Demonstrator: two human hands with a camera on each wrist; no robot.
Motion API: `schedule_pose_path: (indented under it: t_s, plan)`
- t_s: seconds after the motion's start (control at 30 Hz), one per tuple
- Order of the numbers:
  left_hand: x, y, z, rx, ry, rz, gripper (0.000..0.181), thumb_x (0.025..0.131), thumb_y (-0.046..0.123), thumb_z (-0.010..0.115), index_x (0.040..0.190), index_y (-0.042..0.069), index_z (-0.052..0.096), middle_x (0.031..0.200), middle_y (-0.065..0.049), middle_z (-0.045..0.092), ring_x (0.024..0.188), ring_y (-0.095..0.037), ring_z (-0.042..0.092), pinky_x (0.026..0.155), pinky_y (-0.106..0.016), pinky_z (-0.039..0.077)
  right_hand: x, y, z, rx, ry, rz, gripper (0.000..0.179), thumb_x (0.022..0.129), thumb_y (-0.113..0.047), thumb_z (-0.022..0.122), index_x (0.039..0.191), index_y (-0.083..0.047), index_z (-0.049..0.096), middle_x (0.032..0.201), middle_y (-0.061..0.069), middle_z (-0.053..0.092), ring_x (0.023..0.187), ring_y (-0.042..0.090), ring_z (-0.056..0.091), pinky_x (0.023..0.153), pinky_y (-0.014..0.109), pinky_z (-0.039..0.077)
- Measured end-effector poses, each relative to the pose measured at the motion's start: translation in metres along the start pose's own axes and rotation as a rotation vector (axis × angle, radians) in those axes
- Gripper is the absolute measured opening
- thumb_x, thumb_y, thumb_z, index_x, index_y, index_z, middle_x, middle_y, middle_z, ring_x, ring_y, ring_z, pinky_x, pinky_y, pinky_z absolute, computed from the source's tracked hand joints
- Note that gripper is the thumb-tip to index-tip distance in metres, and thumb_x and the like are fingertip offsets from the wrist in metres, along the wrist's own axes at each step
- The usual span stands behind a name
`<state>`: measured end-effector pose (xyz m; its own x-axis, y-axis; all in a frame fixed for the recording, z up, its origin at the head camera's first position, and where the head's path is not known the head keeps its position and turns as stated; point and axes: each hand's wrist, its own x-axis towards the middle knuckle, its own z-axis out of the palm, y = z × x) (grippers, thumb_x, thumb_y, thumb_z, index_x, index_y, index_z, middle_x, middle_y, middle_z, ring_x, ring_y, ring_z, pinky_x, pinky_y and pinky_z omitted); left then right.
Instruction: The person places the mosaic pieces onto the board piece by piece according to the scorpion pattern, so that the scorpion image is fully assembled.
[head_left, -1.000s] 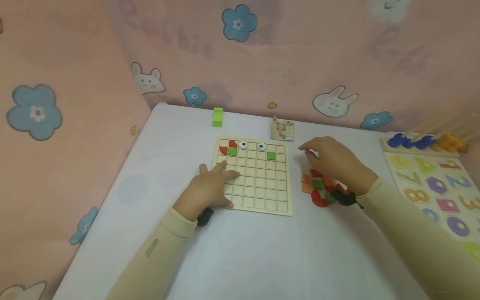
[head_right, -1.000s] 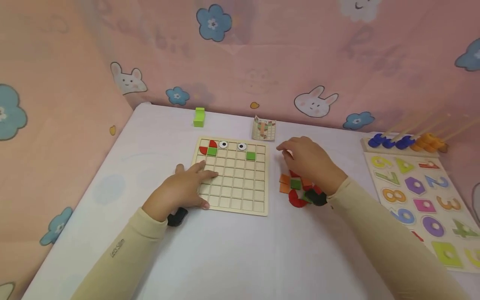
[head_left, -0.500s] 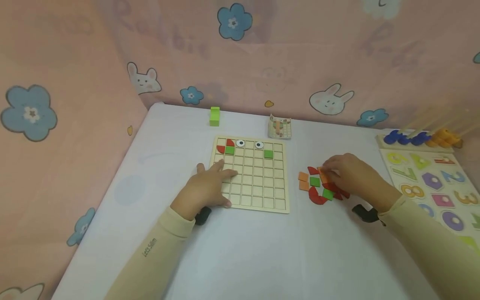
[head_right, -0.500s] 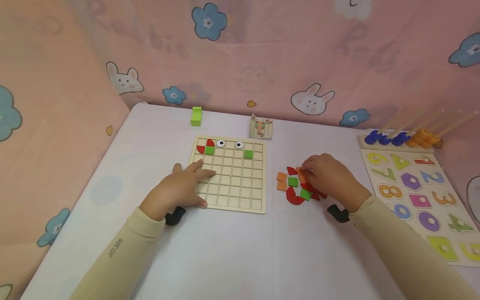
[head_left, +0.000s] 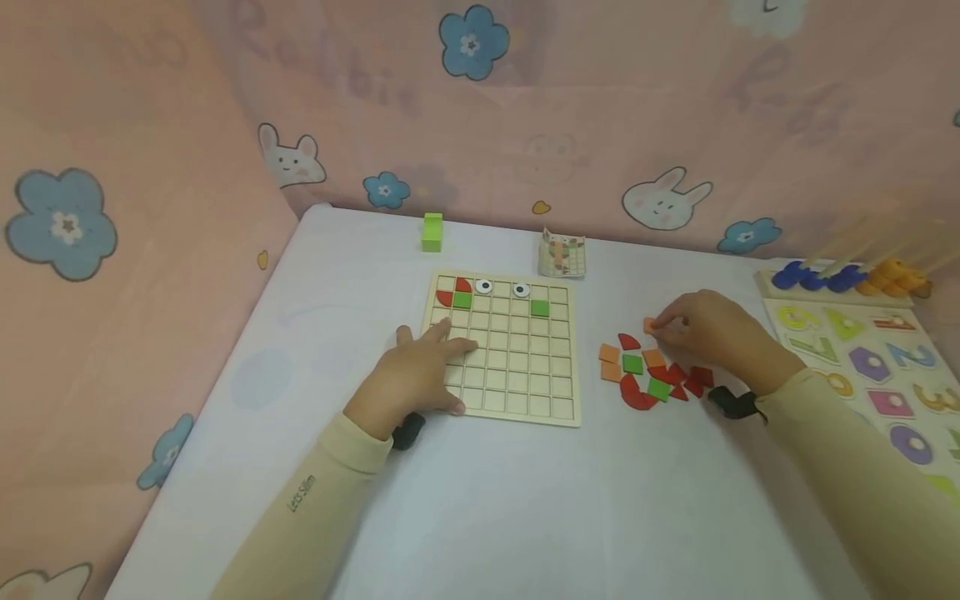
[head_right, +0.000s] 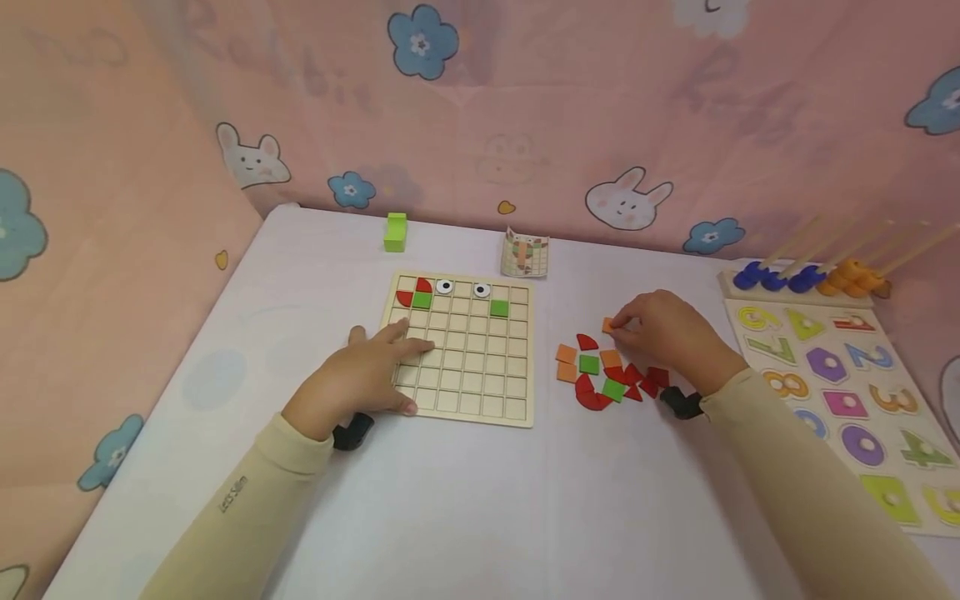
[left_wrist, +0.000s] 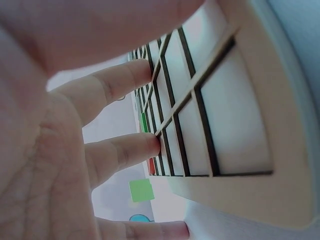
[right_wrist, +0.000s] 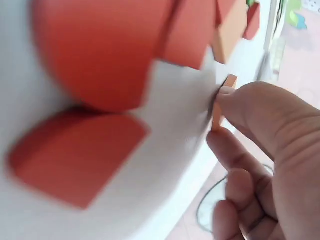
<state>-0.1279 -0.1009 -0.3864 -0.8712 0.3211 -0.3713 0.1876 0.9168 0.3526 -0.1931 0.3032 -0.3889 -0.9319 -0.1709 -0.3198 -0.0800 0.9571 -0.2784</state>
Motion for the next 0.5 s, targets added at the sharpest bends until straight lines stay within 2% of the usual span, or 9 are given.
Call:
schedule_pose_path:
  t_s: [0.1,0.2,0.37,0.5]
  plan:
    - [0.0,0.0,0.0,-0.003,0.001,0.002,0.091,0.075,0.036,0.099,0.155,0.035,0.056,0.173,-0.009,0.027,0.119,-0.042,0.041,0.077,-0.041,0.052,0.004,-0.018,-0.003,0.029,0.058,-0.061,0.035,0.097,-0.031,0.079,0.12,-0.005,0.08,0.126,0.021,0.07,0.118,0.044,0.055,0.097,0.06,0.052]
    - [0.0,-0.001,0.0,-0.004,0.002,0.001,0.091,0.075,0.035,0.099,0.155,0.035,0.056,0.173,-0.009,0.027,0.119,-0.042,0.041,0.077,-0.041,0.052,0.014,-0.052,-0.004,0.041,0.098,-0.156,0.027,0.094,-0.028,0.082,0.114,-0.01,0.083,0.119,0.013,0.074,0.11,0.035,0.057,0.095,0.055,0.052]
    - [0.001,-0.004,0.002,0.013,0.004,0.002,0.092,0.074,0.037,0.099,0.155,0.035,0.055,0.174,-0.008,0.026,0.116,-0.04,0.041,0.074,-0.039,0.051,0.038,-0.111,0.001,-0.028,0.139,-0.367,0.013,0.092,-0.023,0.084,0.103,-0.016,0.085,0.11,0.004,0.078,0.106,0.029,0.06,0.096,0.049,0.049]
    - [0.002,-0.004,0.003,0.029,0.005,0.009,0.092,0.075,0.039,0.098,0.156,0.036,0.054,0.174,-0.008,0.026,0.115,-0.04,0.042,0.073,-0.039,0.051,0.055,-0.143,0.01,-0.113,0.145,-0.505,0.01,0.093,-0.026,0.085,0.099,-0.018,0.085,0.105,0.001,0.078,0.102,0.026,0.061,0.093,0.045,0.049]
